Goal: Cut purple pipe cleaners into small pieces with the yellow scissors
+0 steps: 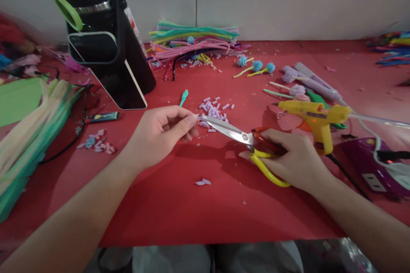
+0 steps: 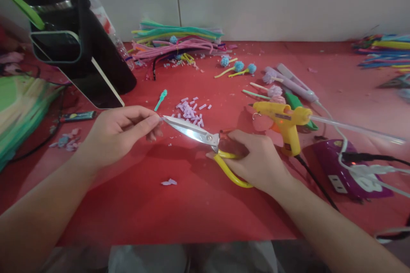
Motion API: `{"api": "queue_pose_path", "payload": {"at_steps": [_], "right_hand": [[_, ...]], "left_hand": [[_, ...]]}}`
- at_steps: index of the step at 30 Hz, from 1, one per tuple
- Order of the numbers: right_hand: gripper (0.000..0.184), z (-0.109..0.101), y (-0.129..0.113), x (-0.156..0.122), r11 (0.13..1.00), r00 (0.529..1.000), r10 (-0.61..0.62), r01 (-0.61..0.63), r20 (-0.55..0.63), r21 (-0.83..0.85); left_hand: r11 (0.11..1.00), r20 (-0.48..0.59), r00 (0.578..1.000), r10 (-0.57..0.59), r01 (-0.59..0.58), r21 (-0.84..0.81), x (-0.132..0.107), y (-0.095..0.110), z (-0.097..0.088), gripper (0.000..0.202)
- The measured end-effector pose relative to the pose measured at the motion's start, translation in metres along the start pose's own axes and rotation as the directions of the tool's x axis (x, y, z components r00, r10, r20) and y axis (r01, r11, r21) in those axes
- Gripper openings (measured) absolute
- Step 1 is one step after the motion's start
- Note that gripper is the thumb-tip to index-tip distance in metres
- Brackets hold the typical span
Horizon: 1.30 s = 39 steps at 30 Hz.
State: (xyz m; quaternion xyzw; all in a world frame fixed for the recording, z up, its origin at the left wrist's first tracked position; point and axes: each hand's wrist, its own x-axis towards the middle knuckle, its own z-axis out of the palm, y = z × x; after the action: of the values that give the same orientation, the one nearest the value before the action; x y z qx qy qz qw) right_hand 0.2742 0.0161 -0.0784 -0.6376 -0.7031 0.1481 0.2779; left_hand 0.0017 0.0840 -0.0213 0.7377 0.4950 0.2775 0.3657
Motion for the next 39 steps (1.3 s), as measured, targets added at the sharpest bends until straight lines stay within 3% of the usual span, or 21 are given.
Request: {"api": "queue_pose_path", "payload": {"at_steps": [15,39], "right_hand": [[0.044,0.0028,0.0026,-0.0013,0.999,0.999,0.033,-0.033,0.014,-0.007],[0.054,0.0015,0.0021,-0.0008,0.999,0.999,0.033,-0.033,0.03,-0.013]], "left_hand": [[1.0,0.007,1.0,0.027,-0.027,0.014,-0.0003,0.0002,-0.0018,0.025],[0.999,-0.006,0.999,0.044,-0.044,0.031,-0.0021,0.0014,-0.0018,0.02]]}}
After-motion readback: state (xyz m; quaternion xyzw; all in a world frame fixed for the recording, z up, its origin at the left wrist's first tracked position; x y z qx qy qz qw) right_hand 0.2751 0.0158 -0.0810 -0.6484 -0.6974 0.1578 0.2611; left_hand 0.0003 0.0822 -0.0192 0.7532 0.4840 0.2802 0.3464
